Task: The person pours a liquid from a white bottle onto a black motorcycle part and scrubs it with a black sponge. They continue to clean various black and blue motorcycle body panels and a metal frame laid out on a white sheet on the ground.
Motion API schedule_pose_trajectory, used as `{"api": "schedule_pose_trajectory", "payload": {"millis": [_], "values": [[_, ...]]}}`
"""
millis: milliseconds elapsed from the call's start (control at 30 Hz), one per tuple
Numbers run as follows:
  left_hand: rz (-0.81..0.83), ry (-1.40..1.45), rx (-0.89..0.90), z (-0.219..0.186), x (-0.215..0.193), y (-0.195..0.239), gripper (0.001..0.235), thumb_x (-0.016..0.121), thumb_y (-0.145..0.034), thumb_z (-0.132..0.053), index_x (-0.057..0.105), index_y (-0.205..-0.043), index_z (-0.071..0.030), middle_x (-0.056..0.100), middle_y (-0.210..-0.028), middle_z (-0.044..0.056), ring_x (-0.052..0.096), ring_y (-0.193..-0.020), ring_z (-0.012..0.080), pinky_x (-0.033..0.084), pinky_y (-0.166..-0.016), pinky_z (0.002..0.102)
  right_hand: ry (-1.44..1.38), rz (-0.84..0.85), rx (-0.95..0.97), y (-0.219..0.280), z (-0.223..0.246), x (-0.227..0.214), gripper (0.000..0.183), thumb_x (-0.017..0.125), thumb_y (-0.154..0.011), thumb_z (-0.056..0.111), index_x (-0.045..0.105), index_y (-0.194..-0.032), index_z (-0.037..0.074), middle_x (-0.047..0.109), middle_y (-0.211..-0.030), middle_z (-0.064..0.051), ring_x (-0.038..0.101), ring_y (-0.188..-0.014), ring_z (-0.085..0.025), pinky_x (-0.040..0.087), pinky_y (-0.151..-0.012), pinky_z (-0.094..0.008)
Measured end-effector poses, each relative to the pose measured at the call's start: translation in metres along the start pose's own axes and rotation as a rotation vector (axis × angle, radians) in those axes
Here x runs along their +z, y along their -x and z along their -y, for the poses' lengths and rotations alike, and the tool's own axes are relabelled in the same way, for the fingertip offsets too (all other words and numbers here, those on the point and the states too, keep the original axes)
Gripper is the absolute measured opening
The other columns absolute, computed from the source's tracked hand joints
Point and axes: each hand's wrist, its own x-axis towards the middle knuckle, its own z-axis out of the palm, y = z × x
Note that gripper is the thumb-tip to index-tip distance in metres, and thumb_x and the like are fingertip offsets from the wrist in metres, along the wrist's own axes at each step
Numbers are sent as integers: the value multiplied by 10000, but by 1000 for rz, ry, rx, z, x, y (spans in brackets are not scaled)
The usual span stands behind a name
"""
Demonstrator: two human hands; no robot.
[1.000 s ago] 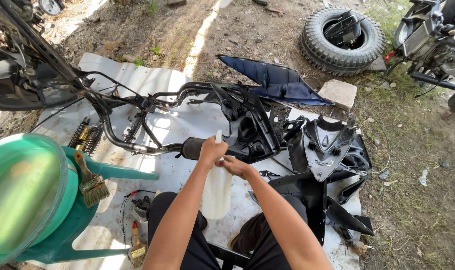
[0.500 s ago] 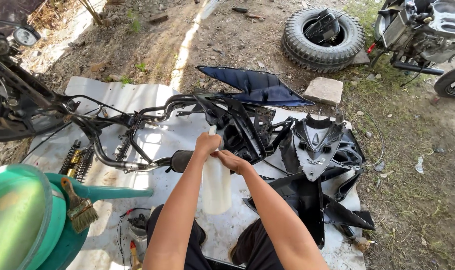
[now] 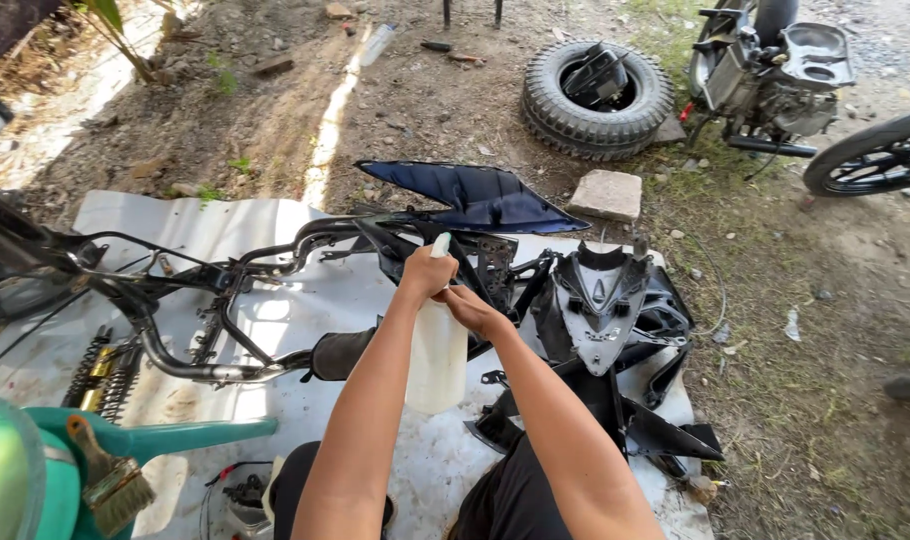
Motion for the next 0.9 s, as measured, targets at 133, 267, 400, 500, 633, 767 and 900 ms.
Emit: {"api": "schedule_pose_trajectory", "payload": {"millis": [133,267,400,500,633,767,900], "values": [[45,-12,39,-10,36,-2,218,629,-714,-210,728,-810,-42,756,-858,171,735,-820,341,566,-741,418,26,-67,12,11,-23,-29,592,398,-987,435,590,-1425,88,621,-1443,-75,568,-1306,-240,418,-1090,-417],[90,-19,96,-15,65,-6,220,641,-722,-224,735,-823,-53,758,-854,164,737,-825,327,566,-762,400,30,-133,22,17,-50,-50,579,406,-991,424,596,-1417,82,616,-1441,-77,557,-1317,-225,405,-1101,-401],[126,70,153,-19,69,1,223,644,-695,-205,739,-839,-63,769,-847,160,747,-811,309,572,-763,386,56,-166,128,47,-15,-49,579,457,-944,435,632,-1366,78,658,-1360,-103,602,-1233,-255,447,-1054,-419],[147,63,142,-16,64,-6,235,641,-693,-195,734,-850,-47,766,-848,179,753,-791,314,582,-745,387,86,-156,77,31,-31,-49,582,465,-937,436,661,-1313,38,672,-1334,-116,609,-1210,-258,462,-1048,-420],[135,-22,146,0,52,-22,251,645,-701,-204,736,-856,-29,761,-857,195,747,-785,325,581,-743,386,47,-125,70,7,-33,-37,558,472,-940,407,599,-1364,67,640,-1356,-102,599,-1216,-260,463,-1034,-440],[77,-58,117,8,16,-17,258,643,-701,-210,750,-850,-28,765,-849,194,742,-794,334,576,-749,394,38,-86,41,-9,-12,-11,584,414,-976,466,618,-1372,87,652,-1354,-88,608,-1198,-246,460,-1023,-431],[-105,56,85,14,-27,-6,234,617,-708,-198,739,-856,-63,758,-844,162,726,-806,337,557,-748,415,-2,-22,-53,-57,-22,11,604,431,-979,461,682,-1333,41,698,-1339,-133,637,-1191,-255,478,-1026,-431]]}}
